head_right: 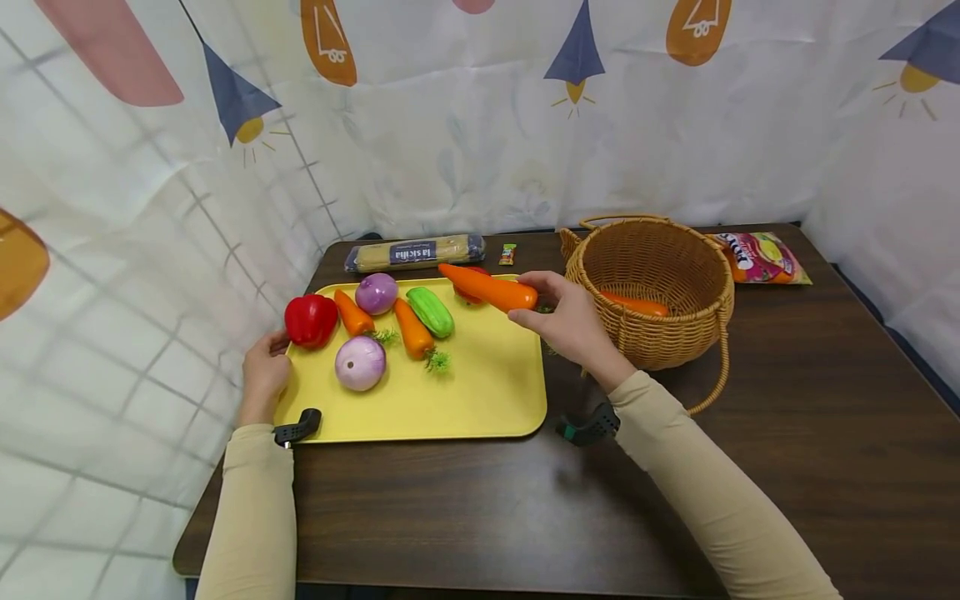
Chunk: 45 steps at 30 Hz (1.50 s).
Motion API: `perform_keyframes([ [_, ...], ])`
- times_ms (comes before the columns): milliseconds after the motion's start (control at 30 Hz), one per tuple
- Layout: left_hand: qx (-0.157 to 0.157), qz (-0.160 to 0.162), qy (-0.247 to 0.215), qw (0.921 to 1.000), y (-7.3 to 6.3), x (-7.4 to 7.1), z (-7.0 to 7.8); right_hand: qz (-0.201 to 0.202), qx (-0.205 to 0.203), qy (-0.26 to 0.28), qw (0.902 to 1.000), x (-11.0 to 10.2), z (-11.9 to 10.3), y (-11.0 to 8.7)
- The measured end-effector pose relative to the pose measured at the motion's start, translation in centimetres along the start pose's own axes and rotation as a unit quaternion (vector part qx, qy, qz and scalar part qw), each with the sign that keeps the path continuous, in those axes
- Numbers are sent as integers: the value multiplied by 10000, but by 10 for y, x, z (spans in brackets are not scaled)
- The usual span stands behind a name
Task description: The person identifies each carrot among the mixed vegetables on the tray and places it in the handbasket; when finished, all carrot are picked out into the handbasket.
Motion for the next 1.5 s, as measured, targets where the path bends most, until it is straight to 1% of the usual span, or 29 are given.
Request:
perform_keyframes([
  [133, 50, -21, 13, 10000, 0, 1, 1, 83, 58, -95, 9999, -11, 0, 1],
  [367, 76, 30, -39, 10000, -1, 0, 2, 296, 417, -54, 9987, -36, 8, 7],
  [500, 107, 63, -47, 9999, 0, 0, 1, 392, 483, -58, 9980, -51, 11, 10],
  [667, 147, 81, -69, 9998, 0, -2, 2, 490, 523, 130, 9973, -69, 13, 12],
  [867, 118, 59, -71, 9999, 0, -2, 1, 727, 426, 216, 9962, -94, 18, 16],
  [1067, 50, 30, -81, 10000, -1, -1, 0, 937, 541, 266, 9938, -120, 29, 17],
  [1300, 72, 89, -91, 9999, -1, -1, 0, 1097, 650, 449, 9908, -141, 45, 19],
  [1367, 60, 95, -109, 9999, -1, -2, 1, 1108, 699, 441, 9904, -146, 49, 19],
  [1500, 38, 65, -106, 9999, -1, -1, 1, 1143, 766, 93, 9904, -157, 55, 22],
])
Point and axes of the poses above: each hand's wrist, its own y-axis towards the middle knuckle, its own x-axis out of the palm, z = x × y, the point moved 8 cm from there along y, towards the middle knuckle, and after that the axes turned 15 degrees about z, right-handed, at the moved point
